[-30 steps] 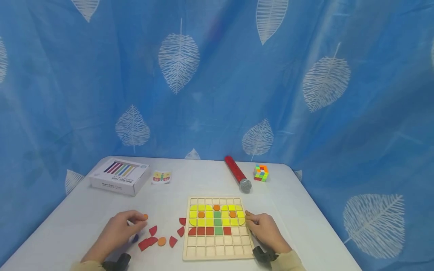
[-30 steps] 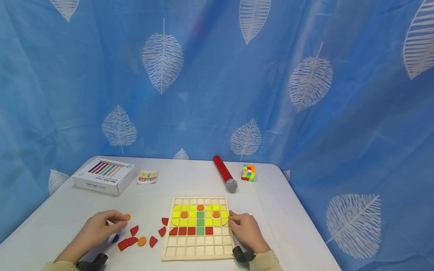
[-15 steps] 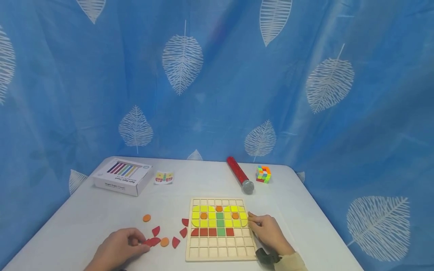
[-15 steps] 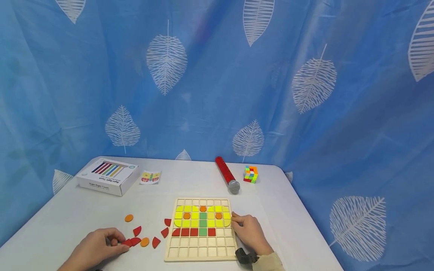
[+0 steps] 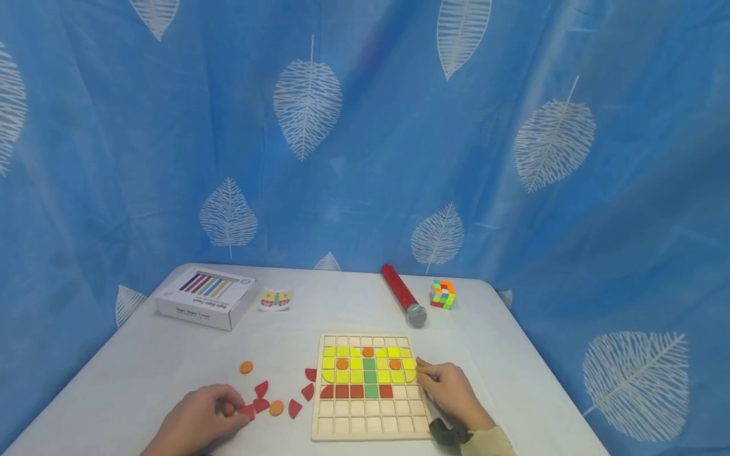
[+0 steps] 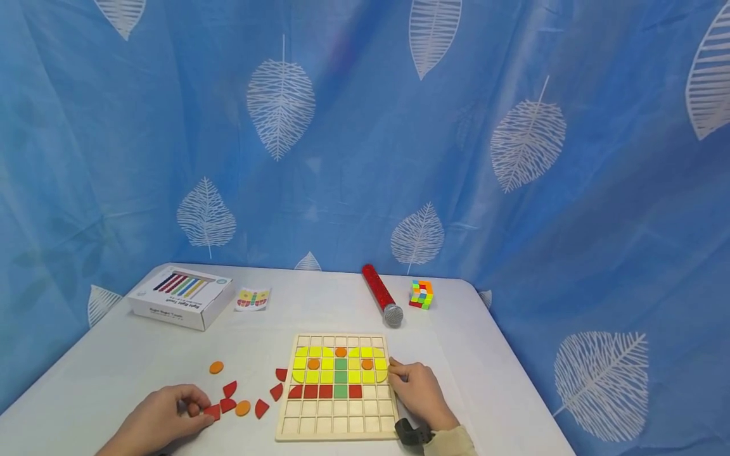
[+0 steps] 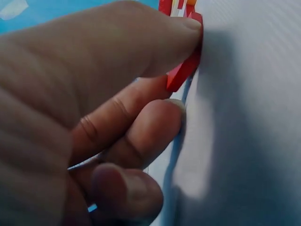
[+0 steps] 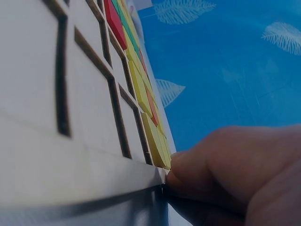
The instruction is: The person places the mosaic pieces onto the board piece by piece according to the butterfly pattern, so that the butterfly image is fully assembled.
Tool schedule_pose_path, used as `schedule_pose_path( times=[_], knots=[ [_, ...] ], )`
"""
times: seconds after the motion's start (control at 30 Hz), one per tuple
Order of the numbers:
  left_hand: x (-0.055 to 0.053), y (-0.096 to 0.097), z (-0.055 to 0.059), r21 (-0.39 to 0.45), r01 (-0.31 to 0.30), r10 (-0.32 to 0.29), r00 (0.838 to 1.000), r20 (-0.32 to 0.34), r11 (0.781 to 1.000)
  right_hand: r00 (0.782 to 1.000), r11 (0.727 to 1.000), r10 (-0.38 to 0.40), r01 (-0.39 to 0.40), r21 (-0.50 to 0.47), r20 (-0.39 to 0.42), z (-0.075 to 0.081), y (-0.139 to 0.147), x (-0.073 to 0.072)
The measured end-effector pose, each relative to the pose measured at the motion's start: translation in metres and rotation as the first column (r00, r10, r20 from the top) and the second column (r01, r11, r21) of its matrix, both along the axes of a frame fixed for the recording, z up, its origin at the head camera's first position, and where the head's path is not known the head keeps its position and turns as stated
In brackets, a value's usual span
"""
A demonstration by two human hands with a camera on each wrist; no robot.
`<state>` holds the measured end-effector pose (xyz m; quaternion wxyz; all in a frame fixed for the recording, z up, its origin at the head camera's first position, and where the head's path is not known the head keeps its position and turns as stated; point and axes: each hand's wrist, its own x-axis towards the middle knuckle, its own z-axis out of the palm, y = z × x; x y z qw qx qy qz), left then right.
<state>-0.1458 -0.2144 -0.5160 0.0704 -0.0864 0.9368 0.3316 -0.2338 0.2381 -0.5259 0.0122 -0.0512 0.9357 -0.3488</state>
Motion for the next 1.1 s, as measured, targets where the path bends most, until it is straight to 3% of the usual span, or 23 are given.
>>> schedule_pose_path(
  times=[0.2, 0.47, 0.63, 0.73, 0.93, 1.1],
  knots=[
    [0.001, -0.002, 0.001, 0.015, 0.005, -0.005, 1.000, 0.000, 1.000, 1.000, 1.000, -0.008, 0.008, -0.019, 0.001, 0.000, -0.001, 0.001],
    [0.001, -0.002, 0.003, 0.144, -0.054, 0.058, 0.998, -0.030, 0.988, 1.000, 1.000, -0.002, 0.002, -0.010, 0.002, 0.001, 0.000, 0.001],
    [-0.001, 0.005, 0.010, 0.178, -0.051, 0.067, 0.994, -0.087, 0.983, 1.000, 1.000, 0.014, -0.014, 0.003, -0.008, -0.001, 0.000, 0.001],
    [-0.005, 0.017, 0.017, 0.179, -0.027, 0.051, 0.990, -0.130, 0.983, 1.000, 1.000, 0.022, -0.022, 0.015, -0.020, 0.000, 0.000, 0.000],
    [-0.017, 0.056, 0.027, 0.205, 0.016, 0.017, 0.988, -0.155, 0.979, 0.998, 0.999, 0.041, -0.040, 0.025, -0.039, 0.001, 0.003, -0.001],
    [-0.027, 0.087, 0.033, 0.213, 0.144, -0.098, 0.973, -0.211, 0.966, 0.998, 0.998, 0.056, -0.055, 0.030, -0.036, -0.001, 0.003, -0.001]
  ],
)
